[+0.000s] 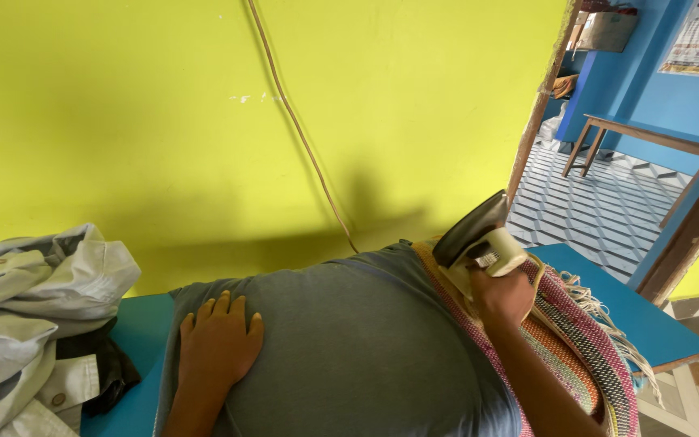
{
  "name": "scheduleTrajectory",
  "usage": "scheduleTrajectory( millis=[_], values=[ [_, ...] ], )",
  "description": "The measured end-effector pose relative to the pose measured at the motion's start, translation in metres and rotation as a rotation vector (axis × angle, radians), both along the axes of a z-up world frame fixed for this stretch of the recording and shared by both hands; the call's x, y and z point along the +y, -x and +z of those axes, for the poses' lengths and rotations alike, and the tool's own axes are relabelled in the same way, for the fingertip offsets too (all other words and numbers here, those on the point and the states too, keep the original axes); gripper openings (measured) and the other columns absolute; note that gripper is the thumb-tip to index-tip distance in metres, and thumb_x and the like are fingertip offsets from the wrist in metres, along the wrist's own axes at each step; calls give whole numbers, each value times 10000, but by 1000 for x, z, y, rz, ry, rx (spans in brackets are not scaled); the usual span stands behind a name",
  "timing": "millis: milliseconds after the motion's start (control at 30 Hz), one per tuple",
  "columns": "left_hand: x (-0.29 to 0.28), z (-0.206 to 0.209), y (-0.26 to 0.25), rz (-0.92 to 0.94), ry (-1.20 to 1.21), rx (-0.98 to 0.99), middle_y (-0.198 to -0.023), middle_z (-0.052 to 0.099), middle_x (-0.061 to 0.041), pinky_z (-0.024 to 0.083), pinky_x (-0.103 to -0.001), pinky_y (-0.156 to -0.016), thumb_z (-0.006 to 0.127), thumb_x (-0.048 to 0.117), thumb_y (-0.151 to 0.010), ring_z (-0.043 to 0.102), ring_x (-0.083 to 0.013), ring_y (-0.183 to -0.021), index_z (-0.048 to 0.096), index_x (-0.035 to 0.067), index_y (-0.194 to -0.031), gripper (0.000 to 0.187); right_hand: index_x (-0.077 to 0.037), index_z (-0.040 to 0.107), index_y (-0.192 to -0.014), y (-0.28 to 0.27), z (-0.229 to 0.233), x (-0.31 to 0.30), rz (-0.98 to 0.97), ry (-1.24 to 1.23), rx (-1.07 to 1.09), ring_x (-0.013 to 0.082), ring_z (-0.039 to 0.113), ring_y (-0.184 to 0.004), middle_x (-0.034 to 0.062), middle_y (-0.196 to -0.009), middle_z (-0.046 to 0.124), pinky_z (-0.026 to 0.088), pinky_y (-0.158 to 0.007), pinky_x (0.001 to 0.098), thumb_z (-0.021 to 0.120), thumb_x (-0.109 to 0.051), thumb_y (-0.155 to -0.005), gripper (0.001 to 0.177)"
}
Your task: The person irons a grey t-shirt laid out on a blue ironing board. They use a white electric iron in their right hand and hold the fabric with their left hand, moving the iron back and forth across the shirt's surface.
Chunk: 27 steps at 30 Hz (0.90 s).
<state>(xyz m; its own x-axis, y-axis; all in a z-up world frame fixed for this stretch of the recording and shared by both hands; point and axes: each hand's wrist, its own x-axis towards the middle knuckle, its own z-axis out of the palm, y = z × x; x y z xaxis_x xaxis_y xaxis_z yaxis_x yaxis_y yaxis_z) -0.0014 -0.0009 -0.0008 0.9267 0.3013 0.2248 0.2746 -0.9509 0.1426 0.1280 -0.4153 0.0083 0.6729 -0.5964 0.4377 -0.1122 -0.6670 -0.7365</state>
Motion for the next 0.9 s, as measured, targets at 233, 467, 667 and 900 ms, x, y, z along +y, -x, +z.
scheduleTrajectory(
  millis=[233, 467, 667, 900],
  values=[
    [0, -1, 0, 4, -5, 21, -1626, 365, -90, 204, -528, -1232, 385, 519, -984, 287, -285, -1522, 442, 173, -1526, 645, 120, 712, -1048, 7, 19, -17, 188, 30, 246, 243, 756, -592, 232, -840, 769, 644, -528, 351, 844, -446, -813, 627],
    [1, -2, -2, -4, -8, 14, -1611, 385, -90, 208, -532, -1230, 393, 518, -982, 297, -289, -1519, 459, 167, -1514, 640, 68, 727, -1037, 32, 34, -7, 311, -167, 263, 264, 757, -678, 207, -906, 771, 632, -604, 382, 818, -363, -843, 481],
    [2, -4, -2, -9, -21, 3, -1609, 398, -95, 218, -536, -1230, 398, 513, -981, 308, -291, -1519, 469, 163, -1511, 639, 46, 654, -1145, 36, 36, -15, 483, -320, 117, 259, 759, -812, 200, -1000, 760, 630, -706, 382, 816, -246, -835, 455],
    [2, -5, -2, -19, -13, -44, -1589, 414, -110, 225, -541, -1216, 418, 517, -965, 328, -301, -1497, 492, 150, -1486, 642, -50, 303, -1426, 44, 36, -11, 464, -399, 195, 412, 704, -1052, 285, -1229, 609, 641, -847, 533, 846, -172, -694, 920]
  ],
)
